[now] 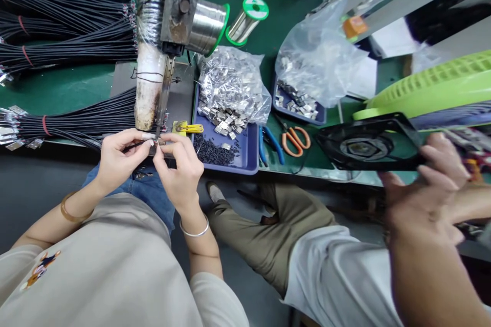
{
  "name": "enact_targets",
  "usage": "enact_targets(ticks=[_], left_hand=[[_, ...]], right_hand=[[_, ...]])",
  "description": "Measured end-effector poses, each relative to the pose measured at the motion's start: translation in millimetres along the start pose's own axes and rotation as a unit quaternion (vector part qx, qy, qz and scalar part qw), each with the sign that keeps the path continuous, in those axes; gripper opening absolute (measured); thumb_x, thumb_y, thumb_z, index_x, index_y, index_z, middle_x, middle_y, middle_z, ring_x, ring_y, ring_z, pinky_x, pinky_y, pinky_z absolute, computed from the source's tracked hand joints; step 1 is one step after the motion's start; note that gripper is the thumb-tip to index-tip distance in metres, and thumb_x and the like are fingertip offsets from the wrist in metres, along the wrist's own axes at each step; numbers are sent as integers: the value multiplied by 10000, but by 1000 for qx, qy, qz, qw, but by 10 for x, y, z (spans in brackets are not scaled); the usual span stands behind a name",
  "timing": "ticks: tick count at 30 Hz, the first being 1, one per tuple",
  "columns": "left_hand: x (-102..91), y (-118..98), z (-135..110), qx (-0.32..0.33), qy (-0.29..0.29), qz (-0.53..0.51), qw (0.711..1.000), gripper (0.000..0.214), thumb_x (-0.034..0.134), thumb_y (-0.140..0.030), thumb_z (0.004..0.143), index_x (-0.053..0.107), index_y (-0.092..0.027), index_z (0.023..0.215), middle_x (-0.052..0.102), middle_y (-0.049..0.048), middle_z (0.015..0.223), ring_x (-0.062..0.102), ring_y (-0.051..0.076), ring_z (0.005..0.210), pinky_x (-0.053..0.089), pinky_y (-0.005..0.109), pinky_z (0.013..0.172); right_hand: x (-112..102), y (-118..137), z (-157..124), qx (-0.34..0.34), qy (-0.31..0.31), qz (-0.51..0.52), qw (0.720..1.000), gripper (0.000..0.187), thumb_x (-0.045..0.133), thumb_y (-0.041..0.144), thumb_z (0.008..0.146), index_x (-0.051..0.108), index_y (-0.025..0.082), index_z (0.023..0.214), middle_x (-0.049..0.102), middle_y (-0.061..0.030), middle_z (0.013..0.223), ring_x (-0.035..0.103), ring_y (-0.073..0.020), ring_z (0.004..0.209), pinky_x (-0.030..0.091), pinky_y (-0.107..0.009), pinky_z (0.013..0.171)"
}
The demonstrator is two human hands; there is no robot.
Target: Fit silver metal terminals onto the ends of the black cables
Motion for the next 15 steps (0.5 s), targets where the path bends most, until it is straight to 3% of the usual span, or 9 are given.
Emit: enact_targets(ticks=[10, 13, 15], left_hand=[[-7, 71, -37, -9, 30, 24, 999, 147, 633, -201, 814, 756, -122, 829, 750, 56, 764, 551, 80, 540, 368, 173, 453], [-47, 55, -30, 29, 43, 57, 997, 124, 649, -183, 825, 754, -127, 858, 713, 28, 704, 467, 62, 484, 367, 181, 459], [-94, 17, -17, 80, 58, 77, 992, 103, 660, -174, 846, 753, -136, 867, 710, 23, 708, 479, 70, 505, 416, 189, 511]], right_hand=[[-4, -16, -70, -53, 0, -17, 998, 169, 652, 101, 878, 597, 255, 840, 765, -42, 949, 752, -165, 879, 621, -297, 759], [-51, -12, -92, -56, -5, 0, 998, 173, 679, 84, 868, 620, 246, 858, 782, -39, 971, 764, -165, 893, 624, -282, 769], [-86, -34, -110, -18, -7, 34, 999, 153, 688, 103, 875, 624, 241, 858, 784, -32, 971, 769, -162, 896, 629, -272, 762]])
Point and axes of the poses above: each hand's wrist, its own z-axis towards the middle knuckle, its own x-axis out of the palm, y = z × x, the point moved 3 cm from there along z, towards the middle knuckle
